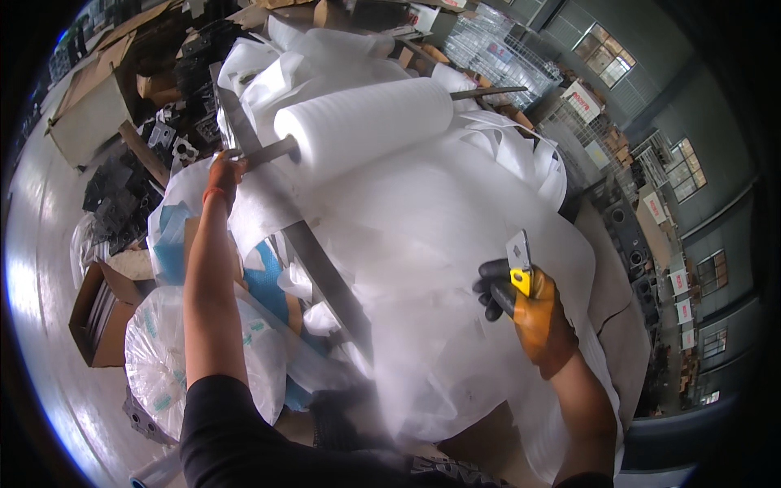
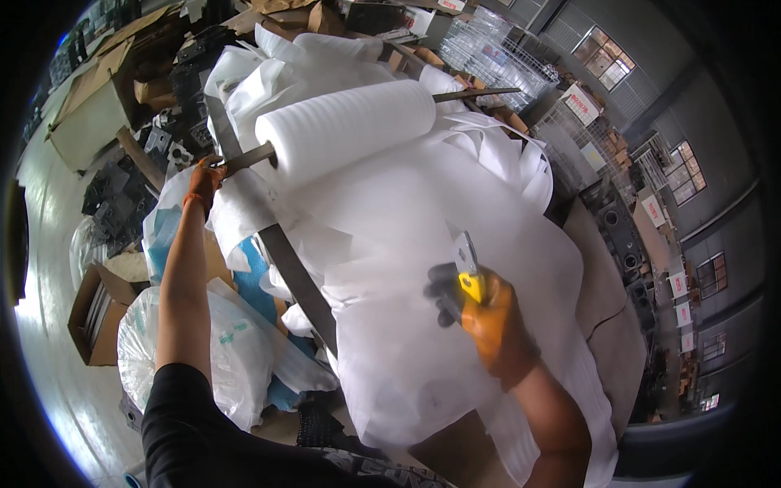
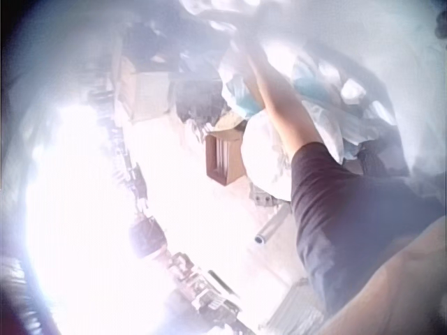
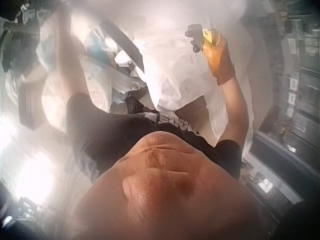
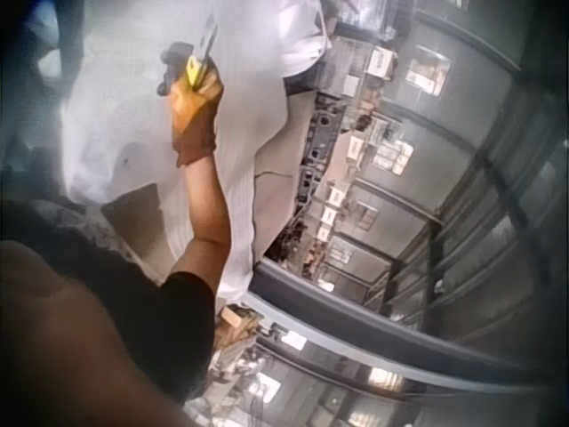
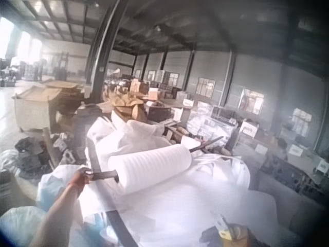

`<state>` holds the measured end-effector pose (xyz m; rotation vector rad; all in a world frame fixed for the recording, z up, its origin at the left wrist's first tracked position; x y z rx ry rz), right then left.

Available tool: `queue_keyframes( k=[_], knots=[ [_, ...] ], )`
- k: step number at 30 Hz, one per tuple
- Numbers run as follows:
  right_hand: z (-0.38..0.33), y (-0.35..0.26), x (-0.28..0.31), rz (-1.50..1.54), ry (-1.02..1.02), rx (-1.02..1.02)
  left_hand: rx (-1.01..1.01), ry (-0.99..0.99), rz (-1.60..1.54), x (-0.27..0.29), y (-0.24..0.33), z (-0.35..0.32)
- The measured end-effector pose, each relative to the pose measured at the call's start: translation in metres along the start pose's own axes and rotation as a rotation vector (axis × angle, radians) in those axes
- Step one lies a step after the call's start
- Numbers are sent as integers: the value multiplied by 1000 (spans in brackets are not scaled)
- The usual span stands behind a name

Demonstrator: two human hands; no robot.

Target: The person wraps a metal part in foam sheets, cuts the sheets with a utility knife, and uses a handheld air tool to blow off or clean a series of metal components on a workbench.

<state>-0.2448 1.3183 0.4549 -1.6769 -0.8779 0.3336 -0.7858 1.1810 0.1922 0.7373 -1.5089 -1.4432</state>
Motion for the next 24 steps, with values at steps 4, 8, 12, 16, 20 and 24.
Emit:
queue_keyframes(
  k=[4,8,12,16,20,24],
  knots=[
    [20,-9,-11,-13,-21,-25,-74,-31,-199,7,56,-26],
    [32,-19,-23,22,-26,-27,-204,-112,-398,-19,155,-103],
    [36,-19,-22,71,31,67,-231,-126,-689,-73,208,-187],
    [47,-8,3,20,212,83,-382,5,-712,-144,224,-296],
    [88,15,48,-646,548,496,-309,30,-674,-200,217,-357],
    [83,-9,19,-1477,685,427,-27,-128,-842,-213,222,-388]
  ],
)
Point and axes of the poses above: each hand's wrist, its own z-axis towards the middle knuckle, its own x-axis out of the back of the hand, y = z × x, the point moved 3 cm from there along z, towards the middle knuckle, and after that the axes turned 9 degrees about -x, right-handed, at the moved point
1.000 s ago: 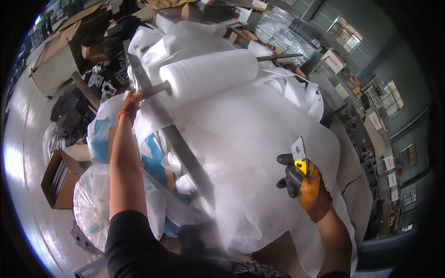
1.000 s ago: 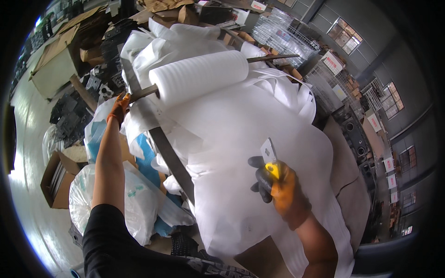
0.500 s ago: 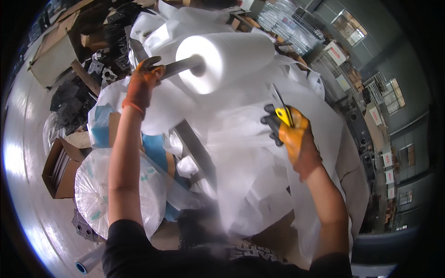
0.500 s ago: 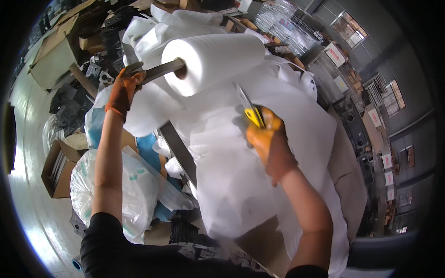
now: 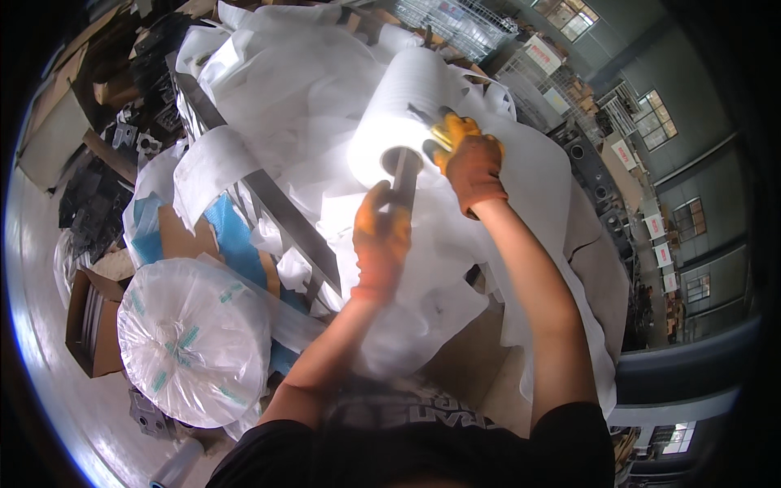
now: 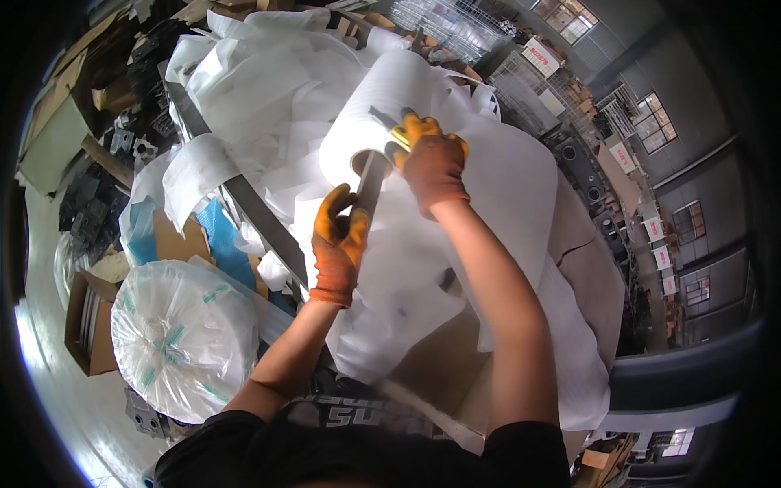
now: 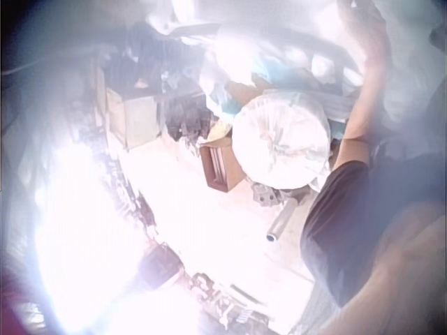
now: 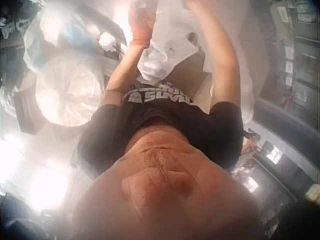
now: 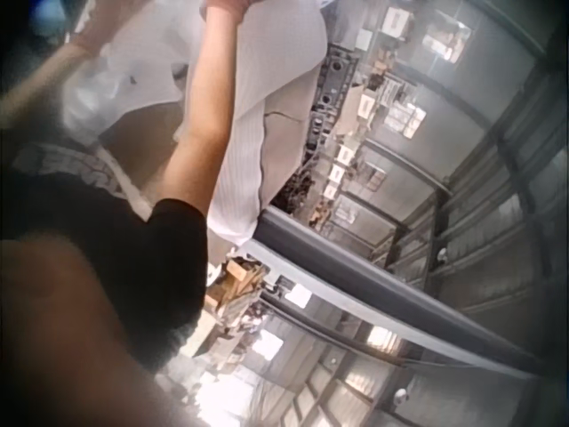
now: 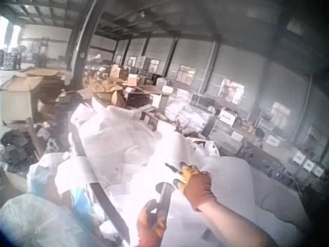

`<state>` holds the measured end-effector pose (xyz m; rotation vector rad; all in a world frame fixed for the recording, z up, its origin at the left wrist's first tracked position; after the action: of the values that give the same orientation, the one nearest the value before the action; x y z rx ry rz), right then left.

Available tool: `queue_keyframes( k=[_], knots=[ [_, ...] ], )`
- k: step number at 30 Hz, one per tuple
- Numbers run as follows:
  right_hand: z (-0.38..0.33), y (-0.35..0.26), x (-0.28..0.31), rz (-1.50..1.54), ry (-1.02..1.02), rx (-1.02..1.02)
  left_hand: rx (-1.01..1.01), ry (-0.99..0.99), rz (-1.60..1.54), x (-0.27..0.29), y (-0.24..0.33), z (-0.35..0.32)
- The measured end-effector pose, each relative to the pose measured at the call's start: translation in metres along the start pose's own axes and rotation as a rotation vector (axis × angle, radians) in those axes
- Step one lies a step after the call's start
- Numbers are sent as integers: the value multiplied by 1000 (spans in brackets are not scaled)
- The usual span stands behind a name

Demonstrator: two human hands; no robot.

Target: The person wraps a metal part in foam sheets, cuts the sheets with a utility knife, and uses a handheld air tool to blow off or clean a series of metal components on a workbench.

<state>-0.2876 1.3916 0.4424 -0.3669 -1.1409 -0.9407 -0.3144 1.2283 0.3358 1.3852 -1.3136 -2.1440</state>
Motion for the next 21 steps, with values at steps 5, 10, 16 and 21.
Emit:
queue_keyframes(
  k=[5,10,16,21],
  knots=[
    [1,-4,-19,-215,-253,-123,-103,-68,203,-5,-7,3],
    [2,18,-48,-186,-100,-110,-119,-112,192,-12,-15,0],
    [0,70,-49,81,41,-247,-258,-238,266,-34,-11,-14],
    [-56,100,-18,900,-542,-832,-234,-389,67,-69,-30,-27]
  ],
)
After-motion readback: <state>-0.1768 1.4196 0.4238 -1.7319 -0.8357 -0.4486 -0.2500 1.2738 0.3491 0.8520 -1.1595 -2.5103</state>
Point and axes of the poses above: each hand's wrist, its own z-axis towards the middle knuckle, its own x-axis out of the back of the hand, y = z × x, the point moved 3 cm from there along z, towards the middle knuckle, and after that the axes turned 9 degrees about -x, right-handed, at the moved point
